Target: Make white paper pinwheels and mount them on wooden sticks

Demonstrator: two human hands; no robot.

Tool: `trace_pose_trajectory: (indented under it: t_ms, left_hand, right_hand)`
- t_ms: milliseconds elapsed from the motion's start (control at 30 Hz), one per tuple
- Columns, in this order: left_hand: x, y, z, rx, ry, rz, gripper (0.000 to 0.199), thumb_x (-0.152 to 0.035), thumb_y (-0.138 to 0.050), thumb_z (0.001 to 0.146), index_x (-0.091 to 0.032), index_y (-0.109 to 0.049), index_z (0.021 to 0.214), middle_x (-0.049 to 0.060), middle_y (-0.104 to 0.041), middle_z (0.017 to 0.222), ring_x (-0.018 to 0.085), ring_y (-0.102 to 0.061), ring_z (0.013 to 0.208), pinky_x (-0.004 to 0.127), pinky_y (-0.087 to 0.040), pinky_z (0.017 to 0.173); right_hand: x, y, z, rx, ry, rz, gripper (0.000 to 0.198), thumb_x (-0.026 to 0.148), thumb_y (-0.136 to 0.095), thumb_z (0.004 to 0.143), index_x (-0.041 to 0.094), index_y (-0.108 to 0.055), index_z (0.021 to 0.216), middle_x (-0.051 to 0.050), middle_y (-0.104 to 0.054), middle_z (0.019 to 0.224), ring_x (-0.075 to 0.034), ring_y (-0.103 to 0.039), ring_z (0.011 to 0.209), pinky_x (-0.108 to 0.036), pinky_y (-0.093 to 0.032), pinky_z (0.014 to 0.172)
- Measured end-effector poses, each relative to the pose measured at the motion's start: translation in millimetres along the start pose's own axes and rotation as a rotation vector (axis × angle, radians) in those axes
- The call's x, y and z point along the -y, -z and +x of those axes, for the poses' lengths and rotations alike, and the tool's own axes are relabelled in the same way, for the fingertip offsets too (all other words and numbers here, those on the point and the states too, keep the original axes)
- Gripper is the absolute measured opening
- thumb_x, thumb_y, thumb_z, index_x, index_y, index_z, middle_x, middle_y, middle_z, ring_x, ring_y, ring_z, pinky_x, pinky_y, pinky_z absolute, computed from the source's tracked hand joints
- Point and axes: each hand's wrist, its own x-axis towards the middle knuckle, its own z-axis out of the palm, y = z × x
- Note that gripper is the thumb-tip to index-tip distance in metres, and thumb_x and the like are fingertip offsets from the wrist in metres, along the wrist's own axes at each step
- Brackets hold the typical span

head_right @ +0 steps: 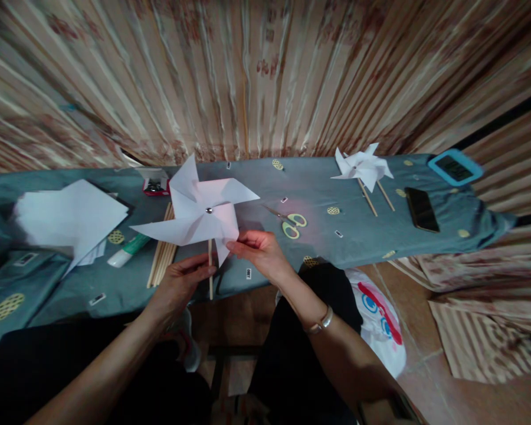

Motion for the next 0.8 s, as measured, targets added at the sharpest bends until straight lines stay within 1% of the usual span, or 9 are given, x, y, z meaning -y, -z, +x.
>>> trace_pose_trajectory:
  t_ms: [67,167,300,400,500,633,800]
  left_hand:
    - [0.2,-0.2,0.0,0.012,-0.011,0.007,0.044,-0.028,-0.094,0.036,-0.02,-0.079,0.077,0.002,-0.076,0.074,0.012,-0.062,0.068,0.026,-0.049,0.078]
    - [0.1,-0.9,-0.3,0.026,-0.026,0.003,0.045,-0.028,-0.094,0.035,-0.02,-0.079,0.076,0.003,-0.076,0.073,0.014,-0.063,0.069,0.028,-0.049,0.079]
    - [0.0,-1.0,-0.8,0.054,-0.039,0.007,0.044,-0.029,-0.094,0.037,-0.019,-0.079,0.078,0.004,-0.076,0.074,0.017,-0.066,0.075,0.031,-0.049,0.085]
    - [1.2,0.1,-0.4,0.064,-0.042,0.019,0.046,-0.03,-0.094,0.039,-0.02,-0.079,0.081,0.005,-0.077,0.079,0.018,-0.068,0.078,0.034,-0.048,0.09]
    - [2.6,1.5,-0.2,0.097,-0.041,0.029,0.046,-0.031,-0.093,0.044,-0.019,-0.078,0.086,0.006,-0.078,0.085,0.02,-0.069,0.083,0.035,-0.047,0.093]
    - [1.9,1.4,-1.8,0.146,-0.073,0.068,0.039,-0.031,-0.09,0.051,-0.019,-0.079,0.087,0.007,-0.078,0.087,0.021,-0.069,0.088,0.033,-0.048,0.092]
    - [-1.4,-1.8,-5.1,0.156,-0.078,0.09,0.039,-0.036,-0.089,0.051,-0.019,-0.079,0.084,0.007,-0.077,0.084,0.023,-0.069,0.091,0.033,-0.048,0.092]
  right_hand:
    - [-1.2,-0.7,-0.3,0.022,0.006,-0.005,0.03,0.043,-0.081,0.06,0.018,-0.066,0.064,0.003,-0.063,0.057,-0.008,-0.05,0.051,-0.023,-0.043,0.054]
    - [-2.7,-2.4,-0.8,0.049,-0.002,0.0,0.032,0.046,-0.08,0.062,0.017,-0.068,0.069,0.001,-0.068,0.061,-0.009,-0.054,0.053,-0.025,-0.044,0.055]
    - [-3.7,-4.9,-1.4,0.06,-0.037,0.04,0.035,0.046,-0.082,0.059,0.016,-0.07,0.073,0.0,-0.07,0.063,-0.01,-0.057,0.054,-0.025,-0.045,0.056]
    - [-4.5,-6.0,-1.5,0.07,-0.053,0.064,0.036,0.046,-0.084,0.057,0.016,-0.072,0.074,0.0,-0.071,0.063,-0.009,-0.059,0.054,-0.024,-0.045,0.056]
    - [-5.8,-7.0,-1.4,0.068,-0.054,0.068,0.037,0.046,-0.084,0.056,0.016,-0.072,0.073,0.0,-0.071,0.061,-0.009,-0.059,0.053,-0.023,-0.046,0.055]
    - [-6.4,-8.7,-1.3,0.075,-0.055,0.044,0.038,0.048,-0.084,0.056,0.016,-0.071,0.071,0.0,-0.071,0.06,-0.009,-0.06,0.052,-0.024,-0.047,0.054]
    - [-5.9,-10.5,-1.6,0.097,-0.047,0.038,0.037,0.049,-0.083,0.056,0.016,-0.071,0.067,0.001,-0.069,0.057,-0.01,-0.061,0.053,-0.025,-0.051,0.058]
